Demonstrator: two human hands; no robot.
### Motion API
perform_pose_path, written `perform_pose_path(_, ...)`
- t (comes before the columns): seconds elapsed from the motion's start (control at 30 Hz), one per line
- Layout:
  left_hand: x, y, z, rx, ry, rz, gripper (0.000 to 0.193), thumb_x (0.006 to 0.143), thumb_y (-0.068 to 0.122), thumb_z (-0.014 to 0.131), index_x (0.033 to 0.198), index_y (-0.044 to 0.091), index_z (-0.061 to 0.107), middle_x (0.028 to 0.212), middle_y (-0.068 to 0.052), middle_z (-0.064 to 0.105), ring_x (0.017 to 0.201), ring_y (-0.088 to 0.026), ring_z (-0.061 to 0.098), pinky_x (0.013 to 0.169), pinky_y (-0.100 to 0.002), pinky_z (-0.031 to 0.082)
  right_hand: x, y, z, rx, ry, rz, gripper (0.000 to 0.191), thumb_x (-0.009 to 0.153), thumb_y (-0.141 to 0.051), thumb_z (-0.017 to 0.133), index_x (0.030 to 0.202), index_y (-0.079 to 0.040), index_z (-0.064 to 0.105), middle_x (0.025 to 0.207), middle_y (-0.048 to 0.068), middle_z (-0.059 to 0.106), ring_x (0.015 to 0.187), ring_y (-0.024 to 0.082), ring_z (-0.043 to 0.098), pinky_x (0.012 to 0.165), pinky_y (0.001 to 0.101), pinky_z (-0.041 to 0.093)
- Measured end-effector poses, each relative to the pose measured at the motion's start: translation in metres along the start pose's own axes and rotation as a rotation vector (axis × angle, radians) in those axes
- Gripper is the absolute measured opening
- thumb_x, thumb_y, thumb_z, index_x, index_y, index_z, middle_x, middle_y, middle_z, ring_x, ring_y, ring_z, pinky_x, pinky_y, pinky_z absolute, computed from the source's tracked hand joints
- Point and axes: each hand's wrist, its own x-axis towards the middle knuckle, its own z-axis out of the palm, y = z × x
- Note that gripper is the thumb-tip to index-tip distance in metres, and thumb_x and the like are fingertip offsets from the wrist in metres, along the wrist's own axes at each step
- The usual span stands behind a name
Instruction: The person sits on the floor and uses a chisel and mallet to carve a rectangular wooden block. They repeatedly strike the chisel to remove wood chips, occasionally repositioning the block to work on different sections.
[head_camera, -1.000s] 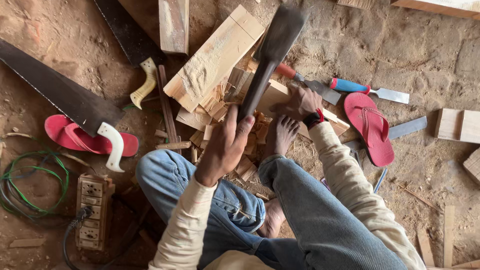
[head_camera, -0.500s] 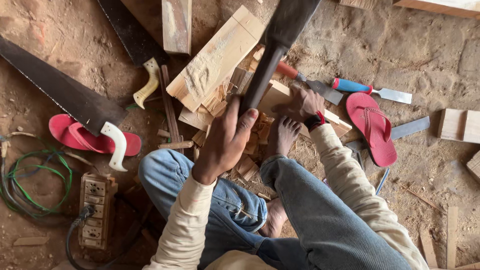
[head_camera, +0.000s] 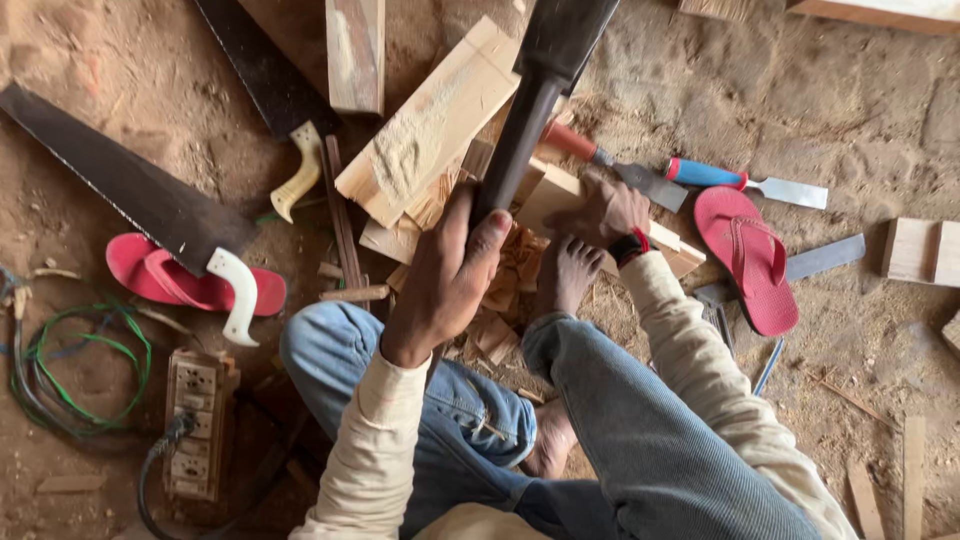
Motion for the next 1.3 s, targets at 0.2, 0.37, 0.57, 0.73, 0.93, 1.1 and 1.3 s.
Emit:
perform_pose_path(0.2,0.000,-0.036,0.019,0.002,-0.060,-0.287,0.032,0.107,0.036,0.043,0.120,0.010,0.053,0.069,0.003,0.054,0.048,-0.012,0.049,0.041,-0.035,0.041,0.009,0.008,0.012,-0.047,-0.033,-0.008,0.079,0.064,-0.085,0.076,0.084,-0.012,0.055,0.072,0.011,0.065,0.063,0.030,0.064,0.060,0.0453,0.047)
perform_pose_path(0.37,0.009,-0.024,0.015,0.009,-0.028,-0.204,0.032,0.108,0.036,0.046,0.111,0.005,0.055,0.064,-0.001,0.051,0.050,-0.013,0.052,0.044,-0.035,0.042,0.006,0.011,0.016,-0.031,0.051,-0.066,0.075,0.062,-0.084,0.077,0.086,-0.015,0.057,0.073,0.012,0.066,0.066,0.033,0.065,0.062,0.0485,0.047)
perform_pose_path(0.57,0.005,-0.011,0.005,0.008,-0.005,0.028,0.035,0.112,0.040,0.045,0.116,0.006,0.053,0.067,0.001,0.052,0.053,-0.010,0.053,0.045,-0.029,0.044,-0.004,-0.004,-0.003,0.013,0.037,-0.014,0.074,0.062,-0.078,0.080,0.086,-0.012,0.058,0.078,0.015,0.069,0.074,0.038,0.067,0.067,0.0516,0.048)
perform_pose_path(0.73,0.001,-0.047,0.018,-0.164,-0.158,-0.471,0.037,0.103,0.042,0.042,0.123,0.012,0.049,0.062,0.001,0.049,0.043,-0.011,0.045,0.034,-0.030,0.039,-0.009,-0.011,-0.008,-0.013,-0.007,0.008,0.072,0.062,-0.078,0.080,0.087,-0.014,0.060,0.076,0.014,0.069,0.073,0.037,0.068,0.066,0.0505,0.049)
perform_pose_path(0.93,-0.001,-0.035,0.012,-0.062,-0.118,-0.181,0.038,0.107,0.043,0.040,0.115,0.007,0.051,0.063,0.002,0.050,0.044,-0.010,0.050,0.034,-0.030,0.046,-0.005,-0.004,-0.003,-0.032,0.023,-0.021,0.074,0.064,-0.081,0.077,0.089,-0.014,0.059,0.073,0.013,0.068,0.068,0.036,0.068,0.063,0.0503,0.049)
perform_pose_path(1.1,0.002,-0.019,0.001,0.003,-0.049,-0.047,0.036,0.108,0.039,0.042,0.124,0.007,0.051,0.065,0.000,0.052,0.051,-0.010,0.055,0.043,-0.029,0.047,-0.004,-0.003,0.002,-0.019,0.007,-0.007,0.077,0.065,-0.082,0.078,0.086,-0.010,0.059,0.072,0.013,0.067,0.067,0.035,0.068,0.063,0.0504,0.049)
perform_pose_path(1.3,-0.015,-0.053,0.023,0.006,-0.055,-0.360,0.027,0.106,0.032,0.049,0.113,0.008,0.057,0.062,-0.003,0.056,0.049,-0.015,0.056,0.043,-0.033,0.044,0.001,0.003,0.007,0.021,0.111,-0.106,0.073,0.056,-0.078,0.082,0.094,-0.018,0.066,0.081,0.015,0.068,0.073,0.039,0.068,0.062,0.0528,0.050)
